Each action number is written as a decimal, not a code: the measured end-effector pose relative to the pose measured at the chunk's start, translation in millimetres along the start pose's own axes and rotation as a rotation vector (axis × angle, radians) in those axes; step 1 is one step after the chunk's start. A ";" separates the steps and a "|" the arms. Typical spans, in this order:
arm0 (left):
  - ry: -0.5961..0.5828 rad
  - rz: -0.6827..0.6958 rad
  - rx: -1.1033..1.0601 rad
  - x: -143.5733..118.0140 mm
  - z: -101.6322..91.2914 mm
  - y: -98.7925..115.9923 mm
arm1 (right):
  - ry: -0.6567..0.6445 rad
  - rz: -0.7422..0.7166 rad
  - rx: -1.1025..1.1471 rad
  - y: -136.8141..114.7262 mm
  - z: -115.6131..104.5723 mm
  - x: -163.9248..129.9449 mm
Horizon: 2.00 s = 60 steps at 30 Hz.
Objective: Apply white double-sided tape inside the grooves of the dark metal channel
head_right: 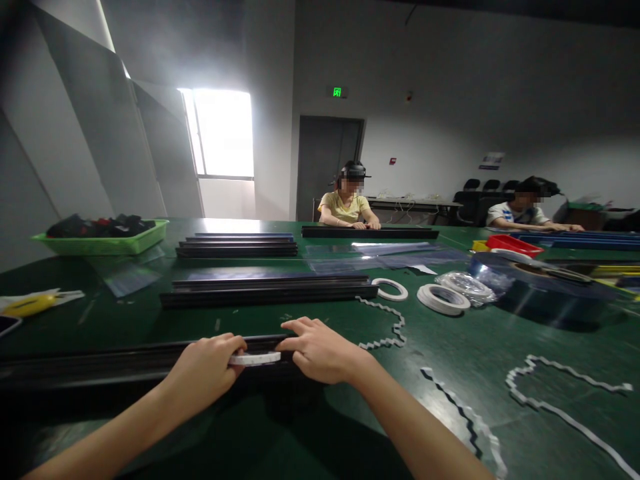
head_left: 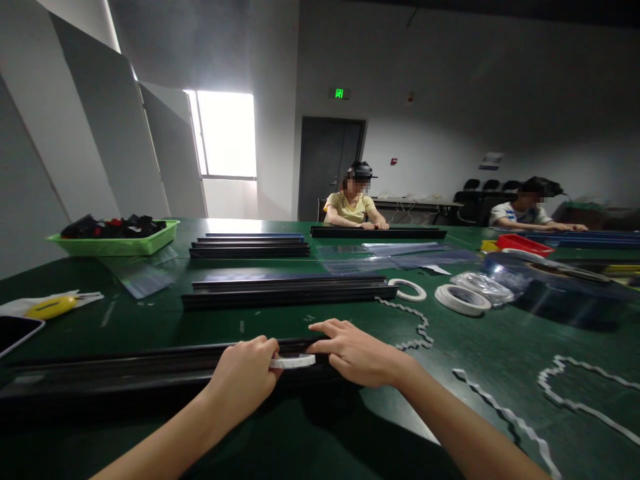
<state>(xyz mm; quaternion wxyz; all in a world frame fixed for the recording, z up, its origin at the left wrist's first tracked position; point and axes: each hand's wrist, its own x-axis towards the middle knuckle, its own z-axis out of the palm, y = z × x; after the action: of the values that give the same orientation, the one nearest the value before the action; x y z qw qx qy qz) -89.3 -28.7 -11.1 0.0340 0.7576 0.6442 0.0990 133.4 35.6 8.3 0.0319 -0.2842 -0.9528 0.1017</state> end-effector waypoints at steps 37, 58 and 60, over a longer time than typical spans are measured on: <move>-0.048 -0.057 0.014 0.1 -0.1 -1.5 | 0.100 -0.051 -0.372 -7.4 10.9 6.4; -0.044 -0.052 -0.052 -0.1 1.3 -4.5 | 0.045 0.152 -0.313 22.1 -15.9 -1.5; -0.044 -0.053 -0.054 -0.4 1.5 -4.5 | 0.054 0.057 -0.263 19.7 -16.1 -2.0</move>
<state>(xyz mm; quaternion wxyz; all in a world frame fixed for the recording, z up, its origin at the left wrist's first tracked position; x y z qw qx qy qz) -93.4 -28.2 -13.5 0.0711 0.7410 0.6604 0.0988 147.6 53.4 19.9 0.0173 -0.3153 -0.9483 -0.0309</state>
